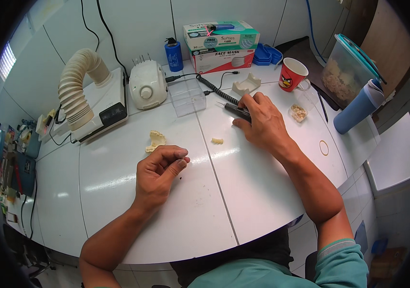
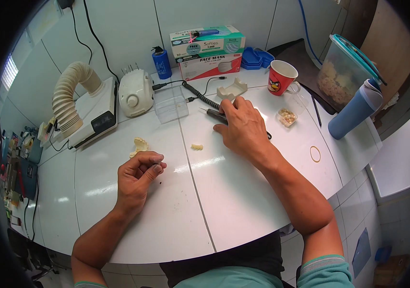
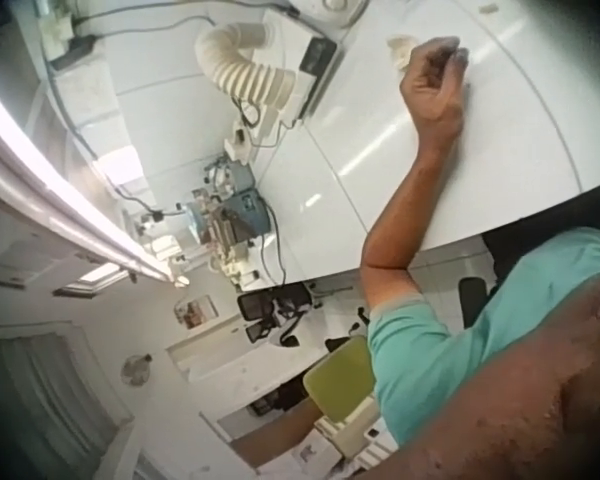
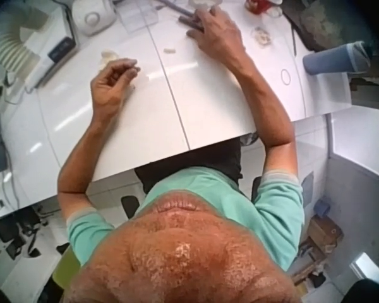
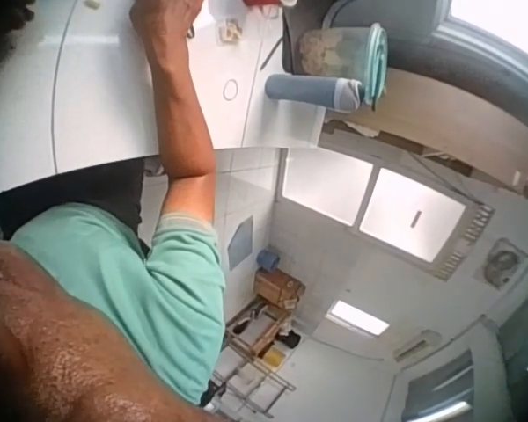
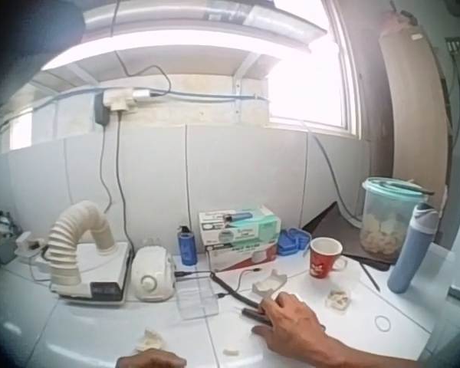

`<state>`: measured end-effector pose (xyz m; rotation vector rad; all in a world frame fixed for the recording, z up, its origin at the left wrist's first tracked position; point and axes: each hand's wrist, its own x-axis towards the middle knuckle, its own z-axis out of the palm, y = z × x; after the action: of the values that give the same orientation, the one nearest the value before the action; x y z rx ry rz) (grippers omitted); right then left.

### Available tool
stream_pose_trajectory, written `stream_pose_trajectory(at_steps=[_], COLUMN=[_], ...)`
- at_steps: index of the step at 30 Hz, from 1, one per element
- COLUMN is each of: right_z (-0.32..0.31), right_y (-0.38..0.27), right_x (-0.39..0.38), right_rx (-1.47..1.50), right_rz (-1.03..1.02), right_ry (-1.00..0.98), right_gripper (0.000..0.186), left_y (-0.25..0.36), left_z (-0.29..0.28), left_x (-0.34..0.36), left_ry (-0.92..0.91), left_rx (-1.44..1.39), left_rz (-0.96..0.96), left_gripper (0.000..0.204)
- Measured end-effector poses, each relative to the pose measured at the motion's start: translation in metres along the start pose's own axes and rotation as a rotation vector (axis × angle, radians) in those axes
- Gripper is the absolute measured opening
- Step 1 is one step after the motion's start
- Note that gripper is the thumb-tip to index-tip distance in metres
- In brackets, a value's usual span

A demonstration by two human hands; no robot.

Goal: The recorder uses a dental handpiece with a rotary bur to trim and refine a gypsum dental model.

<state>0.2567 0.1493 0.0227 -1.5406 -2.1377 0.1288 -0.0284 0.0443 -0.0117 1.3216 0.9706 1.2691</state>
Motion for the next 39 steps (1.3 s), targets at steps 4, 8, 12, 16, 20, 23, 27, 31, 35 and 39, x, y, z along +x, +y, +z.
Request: stream_pose_trajectory(at_steps=[4, 8, 12, 16, 20, 23, 27, 31, 35, 39], right_z=[0.004, 0.003, -0.006, -0.021, -0.018, -0.017, -0.016, -0.018, -0.017, -0.016], right_y=[0.005, 0.005, -0.015, -0.046, -0.056, -0.058, -0.058, -0.058, -0.058, -0.058], right_x=[0.001, -0.002, -0.013, -0.034, -0.046, -0.049, -0.049, -0.048, -0.049, -0.051], right_rx=[-0.013, -0.032, 0.179, 0.248, 0.212, 0.141, 0.128, 0.175, 0.170, 0.150], right_rz=[0.017, -0.019, -0.167, -0.276, -0.318, -0.289, -0.274, -0.272, -0.288, -0.299], right_ry=[-0.051, -0.066, 0.001, -0.093, -0.190, -0.269, -0.344, -0.369, -0.369, -0.370], right_gripper=[0.038, 0.034, 0.023, 0.017, 0.018, 0.023, 0.029, 0.030, 0.032, 0.034], left_y=[0.001, 0.002, 0.002, 0.000, 0.000, 0.000, 0.001, 0.004, 0.004, 0.004], left_z=[-0.003, -0.002, -0.005, -0.009, -0.013, -0.013, -0.009, -0.006, -0.006, -0.005], left_x=[0.003, 0.003, 0.002, 0.002, 0.002, 0.002, 0.003, 0.004, 0.003, 0.001], left_ry=[0.036, 0.038, 0.077, 0.098, 0.097, 0.083, 0.100, 0.099, 0.090, 0.073], left_rx=[-0.058, -0.056, -0.149, -0.230, -0.260, -0.268, -0.245, -0.181, -0.160, -0.132], left_rz=[-0.021, -0.043, -0.080, -0.101, -0.134, -0.129, -0.131, -0.149, -0.158, -0.145], left_gripper=[0.015, 0.011, 0.014, 0.019, 0.019, 0.017, 0.014, 0.015, 0.016, 0.018])
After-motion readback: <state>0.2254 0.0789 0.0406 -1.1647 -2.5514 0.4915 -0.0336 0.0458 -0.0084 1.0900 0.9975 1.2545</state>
